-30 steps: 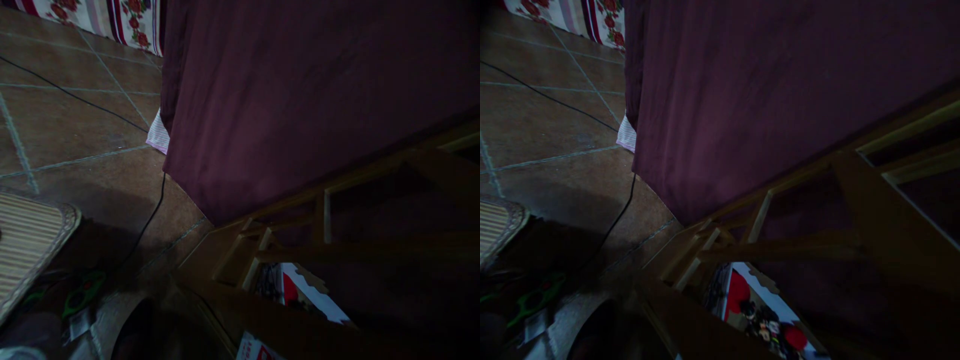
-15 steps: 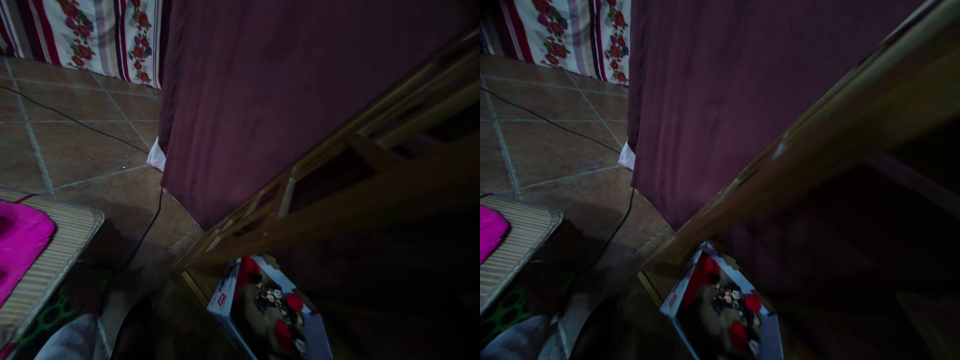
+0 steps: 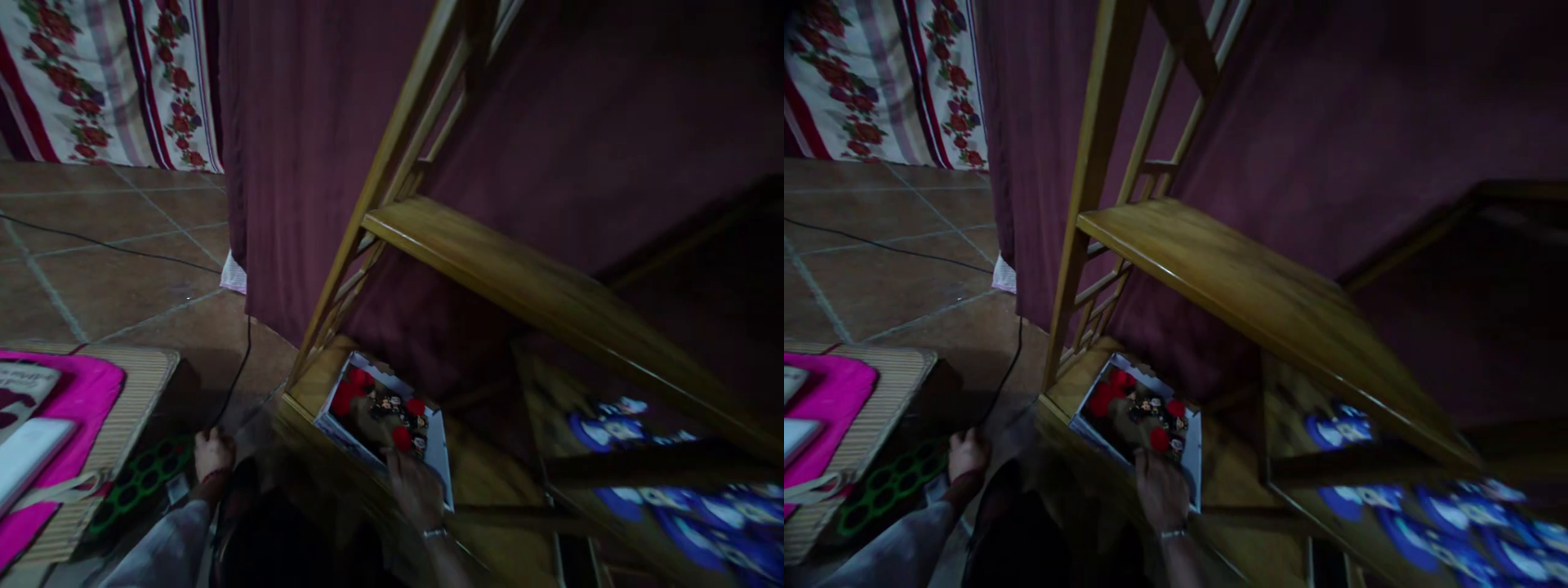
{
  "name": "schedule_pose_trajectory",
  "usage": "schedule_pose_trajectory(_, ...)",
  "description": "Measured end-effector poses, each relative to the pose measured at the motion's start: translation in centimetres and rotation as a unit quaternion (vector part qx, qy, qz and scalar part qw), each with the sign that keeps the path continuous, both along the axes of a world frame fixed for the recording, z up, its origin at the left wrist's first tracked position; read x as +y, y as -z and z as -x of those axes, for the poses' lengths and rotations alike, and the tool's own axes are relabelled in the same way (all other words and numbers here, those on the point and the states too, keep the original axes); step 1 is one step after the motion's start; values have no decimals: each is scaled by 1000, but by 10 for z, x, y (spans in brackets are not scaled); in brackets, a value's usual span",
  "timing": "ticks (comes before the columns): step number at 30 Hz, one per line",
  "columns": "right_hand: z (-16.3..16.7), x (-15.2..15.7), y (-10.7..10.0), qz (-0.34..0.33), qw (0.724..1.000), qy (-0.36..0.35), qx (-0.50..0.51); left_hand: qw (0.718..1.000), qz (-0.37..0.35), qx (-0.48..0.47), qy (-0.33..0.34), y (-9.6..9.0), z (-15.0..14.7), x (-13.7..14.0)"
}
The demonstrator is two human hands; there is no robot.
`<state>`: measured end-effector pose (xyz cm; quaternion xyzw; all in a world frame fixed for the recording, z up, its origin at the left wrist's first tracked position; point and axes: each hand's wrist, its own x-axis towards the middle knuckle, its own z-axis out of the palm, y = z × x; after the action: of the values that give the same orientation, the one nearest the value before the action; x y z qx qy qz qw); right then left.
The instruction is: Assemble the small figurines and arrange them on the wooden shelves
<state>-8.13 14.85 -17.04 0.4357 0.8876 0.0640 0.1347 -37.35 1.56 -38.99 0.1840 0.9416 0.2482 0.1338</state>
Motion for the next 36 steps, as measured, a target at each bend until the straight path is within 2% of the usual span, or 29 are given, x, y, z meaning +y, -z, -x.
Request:
schedule_pose_trajectory(5,4,-4,-12,55,997,51,1,995,-85,10,44,-47,-29,7)
schedule_pose_trajectory(9,3,-4,-12,74,995,65,10,977,-181,27,111,-95,-60,10)
schedule_pose_trajectory(12,2,-3,-14,97,989,108,42,937,-280,80,193,-143,-82,18)
schedule_pose_trajectory(15,2,-4,-16,109,977,162,80,895,-349,97,261,-190,-107,38)
schedule_pose_trajectory(18,1,-7,-20,108,971,180,113,867,-373,95,315,-218,-130,68)
schedule_pose_trajectory(21,1,-9,-22,103,970,175,137,854,-346,67,383,-225,-148,103)
schedule_pose_trajectory(26,-4,-11,-17,89,971,164,152,847,-212,25,488,-209,-163,137)
schedule_pose_trajectory(31,-10,-10,-11,99,969,150,168,857,-137,4,496,-193,-169,146)
schedule_pose_trajectory(36,-12,-12,-13,117,960,168,188,869,-85,8,488,-193,-169,151)
